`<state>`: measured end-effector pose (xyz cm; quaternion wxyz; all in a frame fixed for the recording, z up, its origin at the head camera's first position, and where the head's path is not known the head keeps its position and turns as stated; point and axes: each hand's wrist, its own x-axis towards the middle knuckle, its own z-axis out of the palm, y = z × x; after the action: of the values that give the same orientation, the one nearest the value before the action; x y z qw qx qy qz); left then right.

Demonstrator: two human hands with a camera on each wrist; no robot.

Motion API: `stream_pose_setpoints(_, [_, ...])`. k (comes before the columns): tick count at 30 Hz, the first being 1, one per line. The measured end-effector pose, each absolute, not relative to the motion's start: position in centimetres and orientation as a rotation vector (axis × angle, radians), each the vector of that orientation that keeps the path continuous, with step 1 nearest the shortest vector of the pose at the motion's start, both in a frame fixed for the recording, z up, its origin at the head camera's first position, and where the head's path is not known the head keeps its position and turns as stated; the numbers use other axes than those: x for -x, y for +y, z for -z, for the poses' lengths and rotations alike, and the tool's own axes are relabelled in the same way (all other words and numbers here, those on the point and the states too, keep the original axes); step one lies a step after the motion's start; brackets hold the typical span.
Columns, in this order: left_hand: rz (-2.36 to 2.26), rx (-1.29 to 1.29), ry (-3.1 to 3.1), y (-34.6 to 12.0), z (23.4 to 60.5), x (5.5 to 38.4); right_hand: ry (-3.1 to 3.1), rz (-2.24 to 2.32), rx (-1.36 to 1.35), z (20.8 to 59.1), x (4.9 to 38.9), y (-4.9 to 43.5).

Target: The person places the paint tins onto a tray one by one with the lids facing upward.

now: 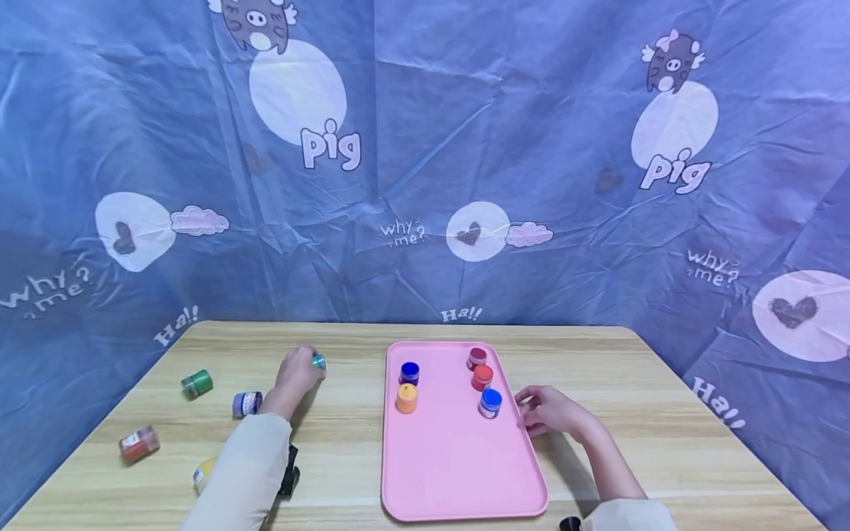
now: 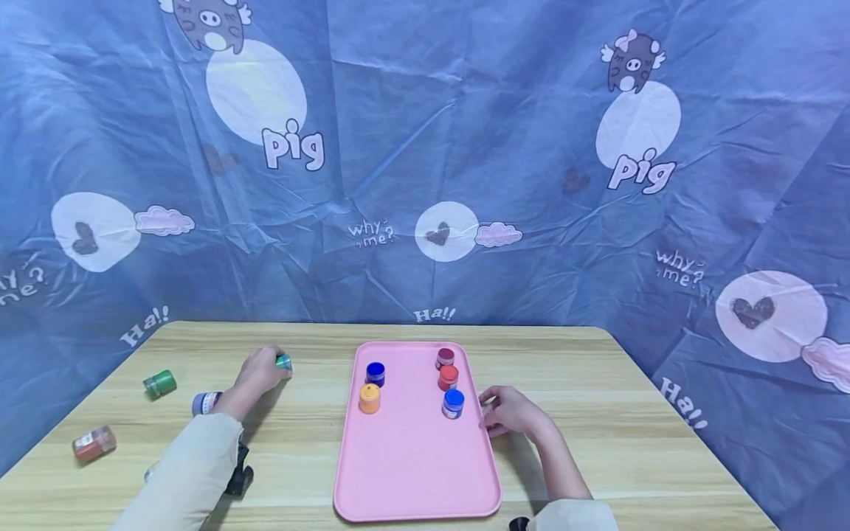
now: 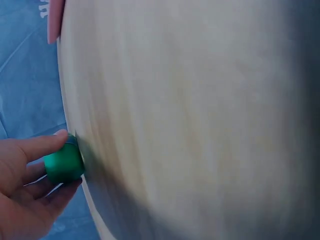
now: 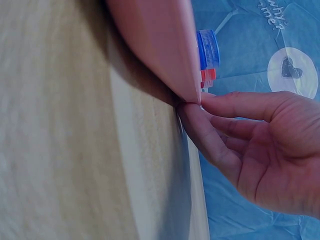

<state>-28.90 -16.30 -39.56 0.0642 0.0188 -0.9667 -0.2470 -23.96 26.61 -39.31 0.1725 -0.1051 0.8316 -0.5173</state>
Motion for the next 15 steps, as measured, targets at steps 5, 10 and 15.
stream_pose_setpoints(5, [0.747, -0.063, -2.924, -16.39, 39.74, 29.08, 2.38, 1.45, 0.28, 39.25, 23.98, 26.6])
stream_pose_setpoints(10, [0.735, -0.071, -2.926, -16.27, 39.62, 29.03, 2.378, 1.449, 0.272, 39.23, 23.95, 26.54])
stream_pose_setpoints(15, [0.735, -0.078, -2.914, -16.17, 39.57, 28.75, 2.374, 1.454, 0.28, 39.31, 23.96, 26.53])
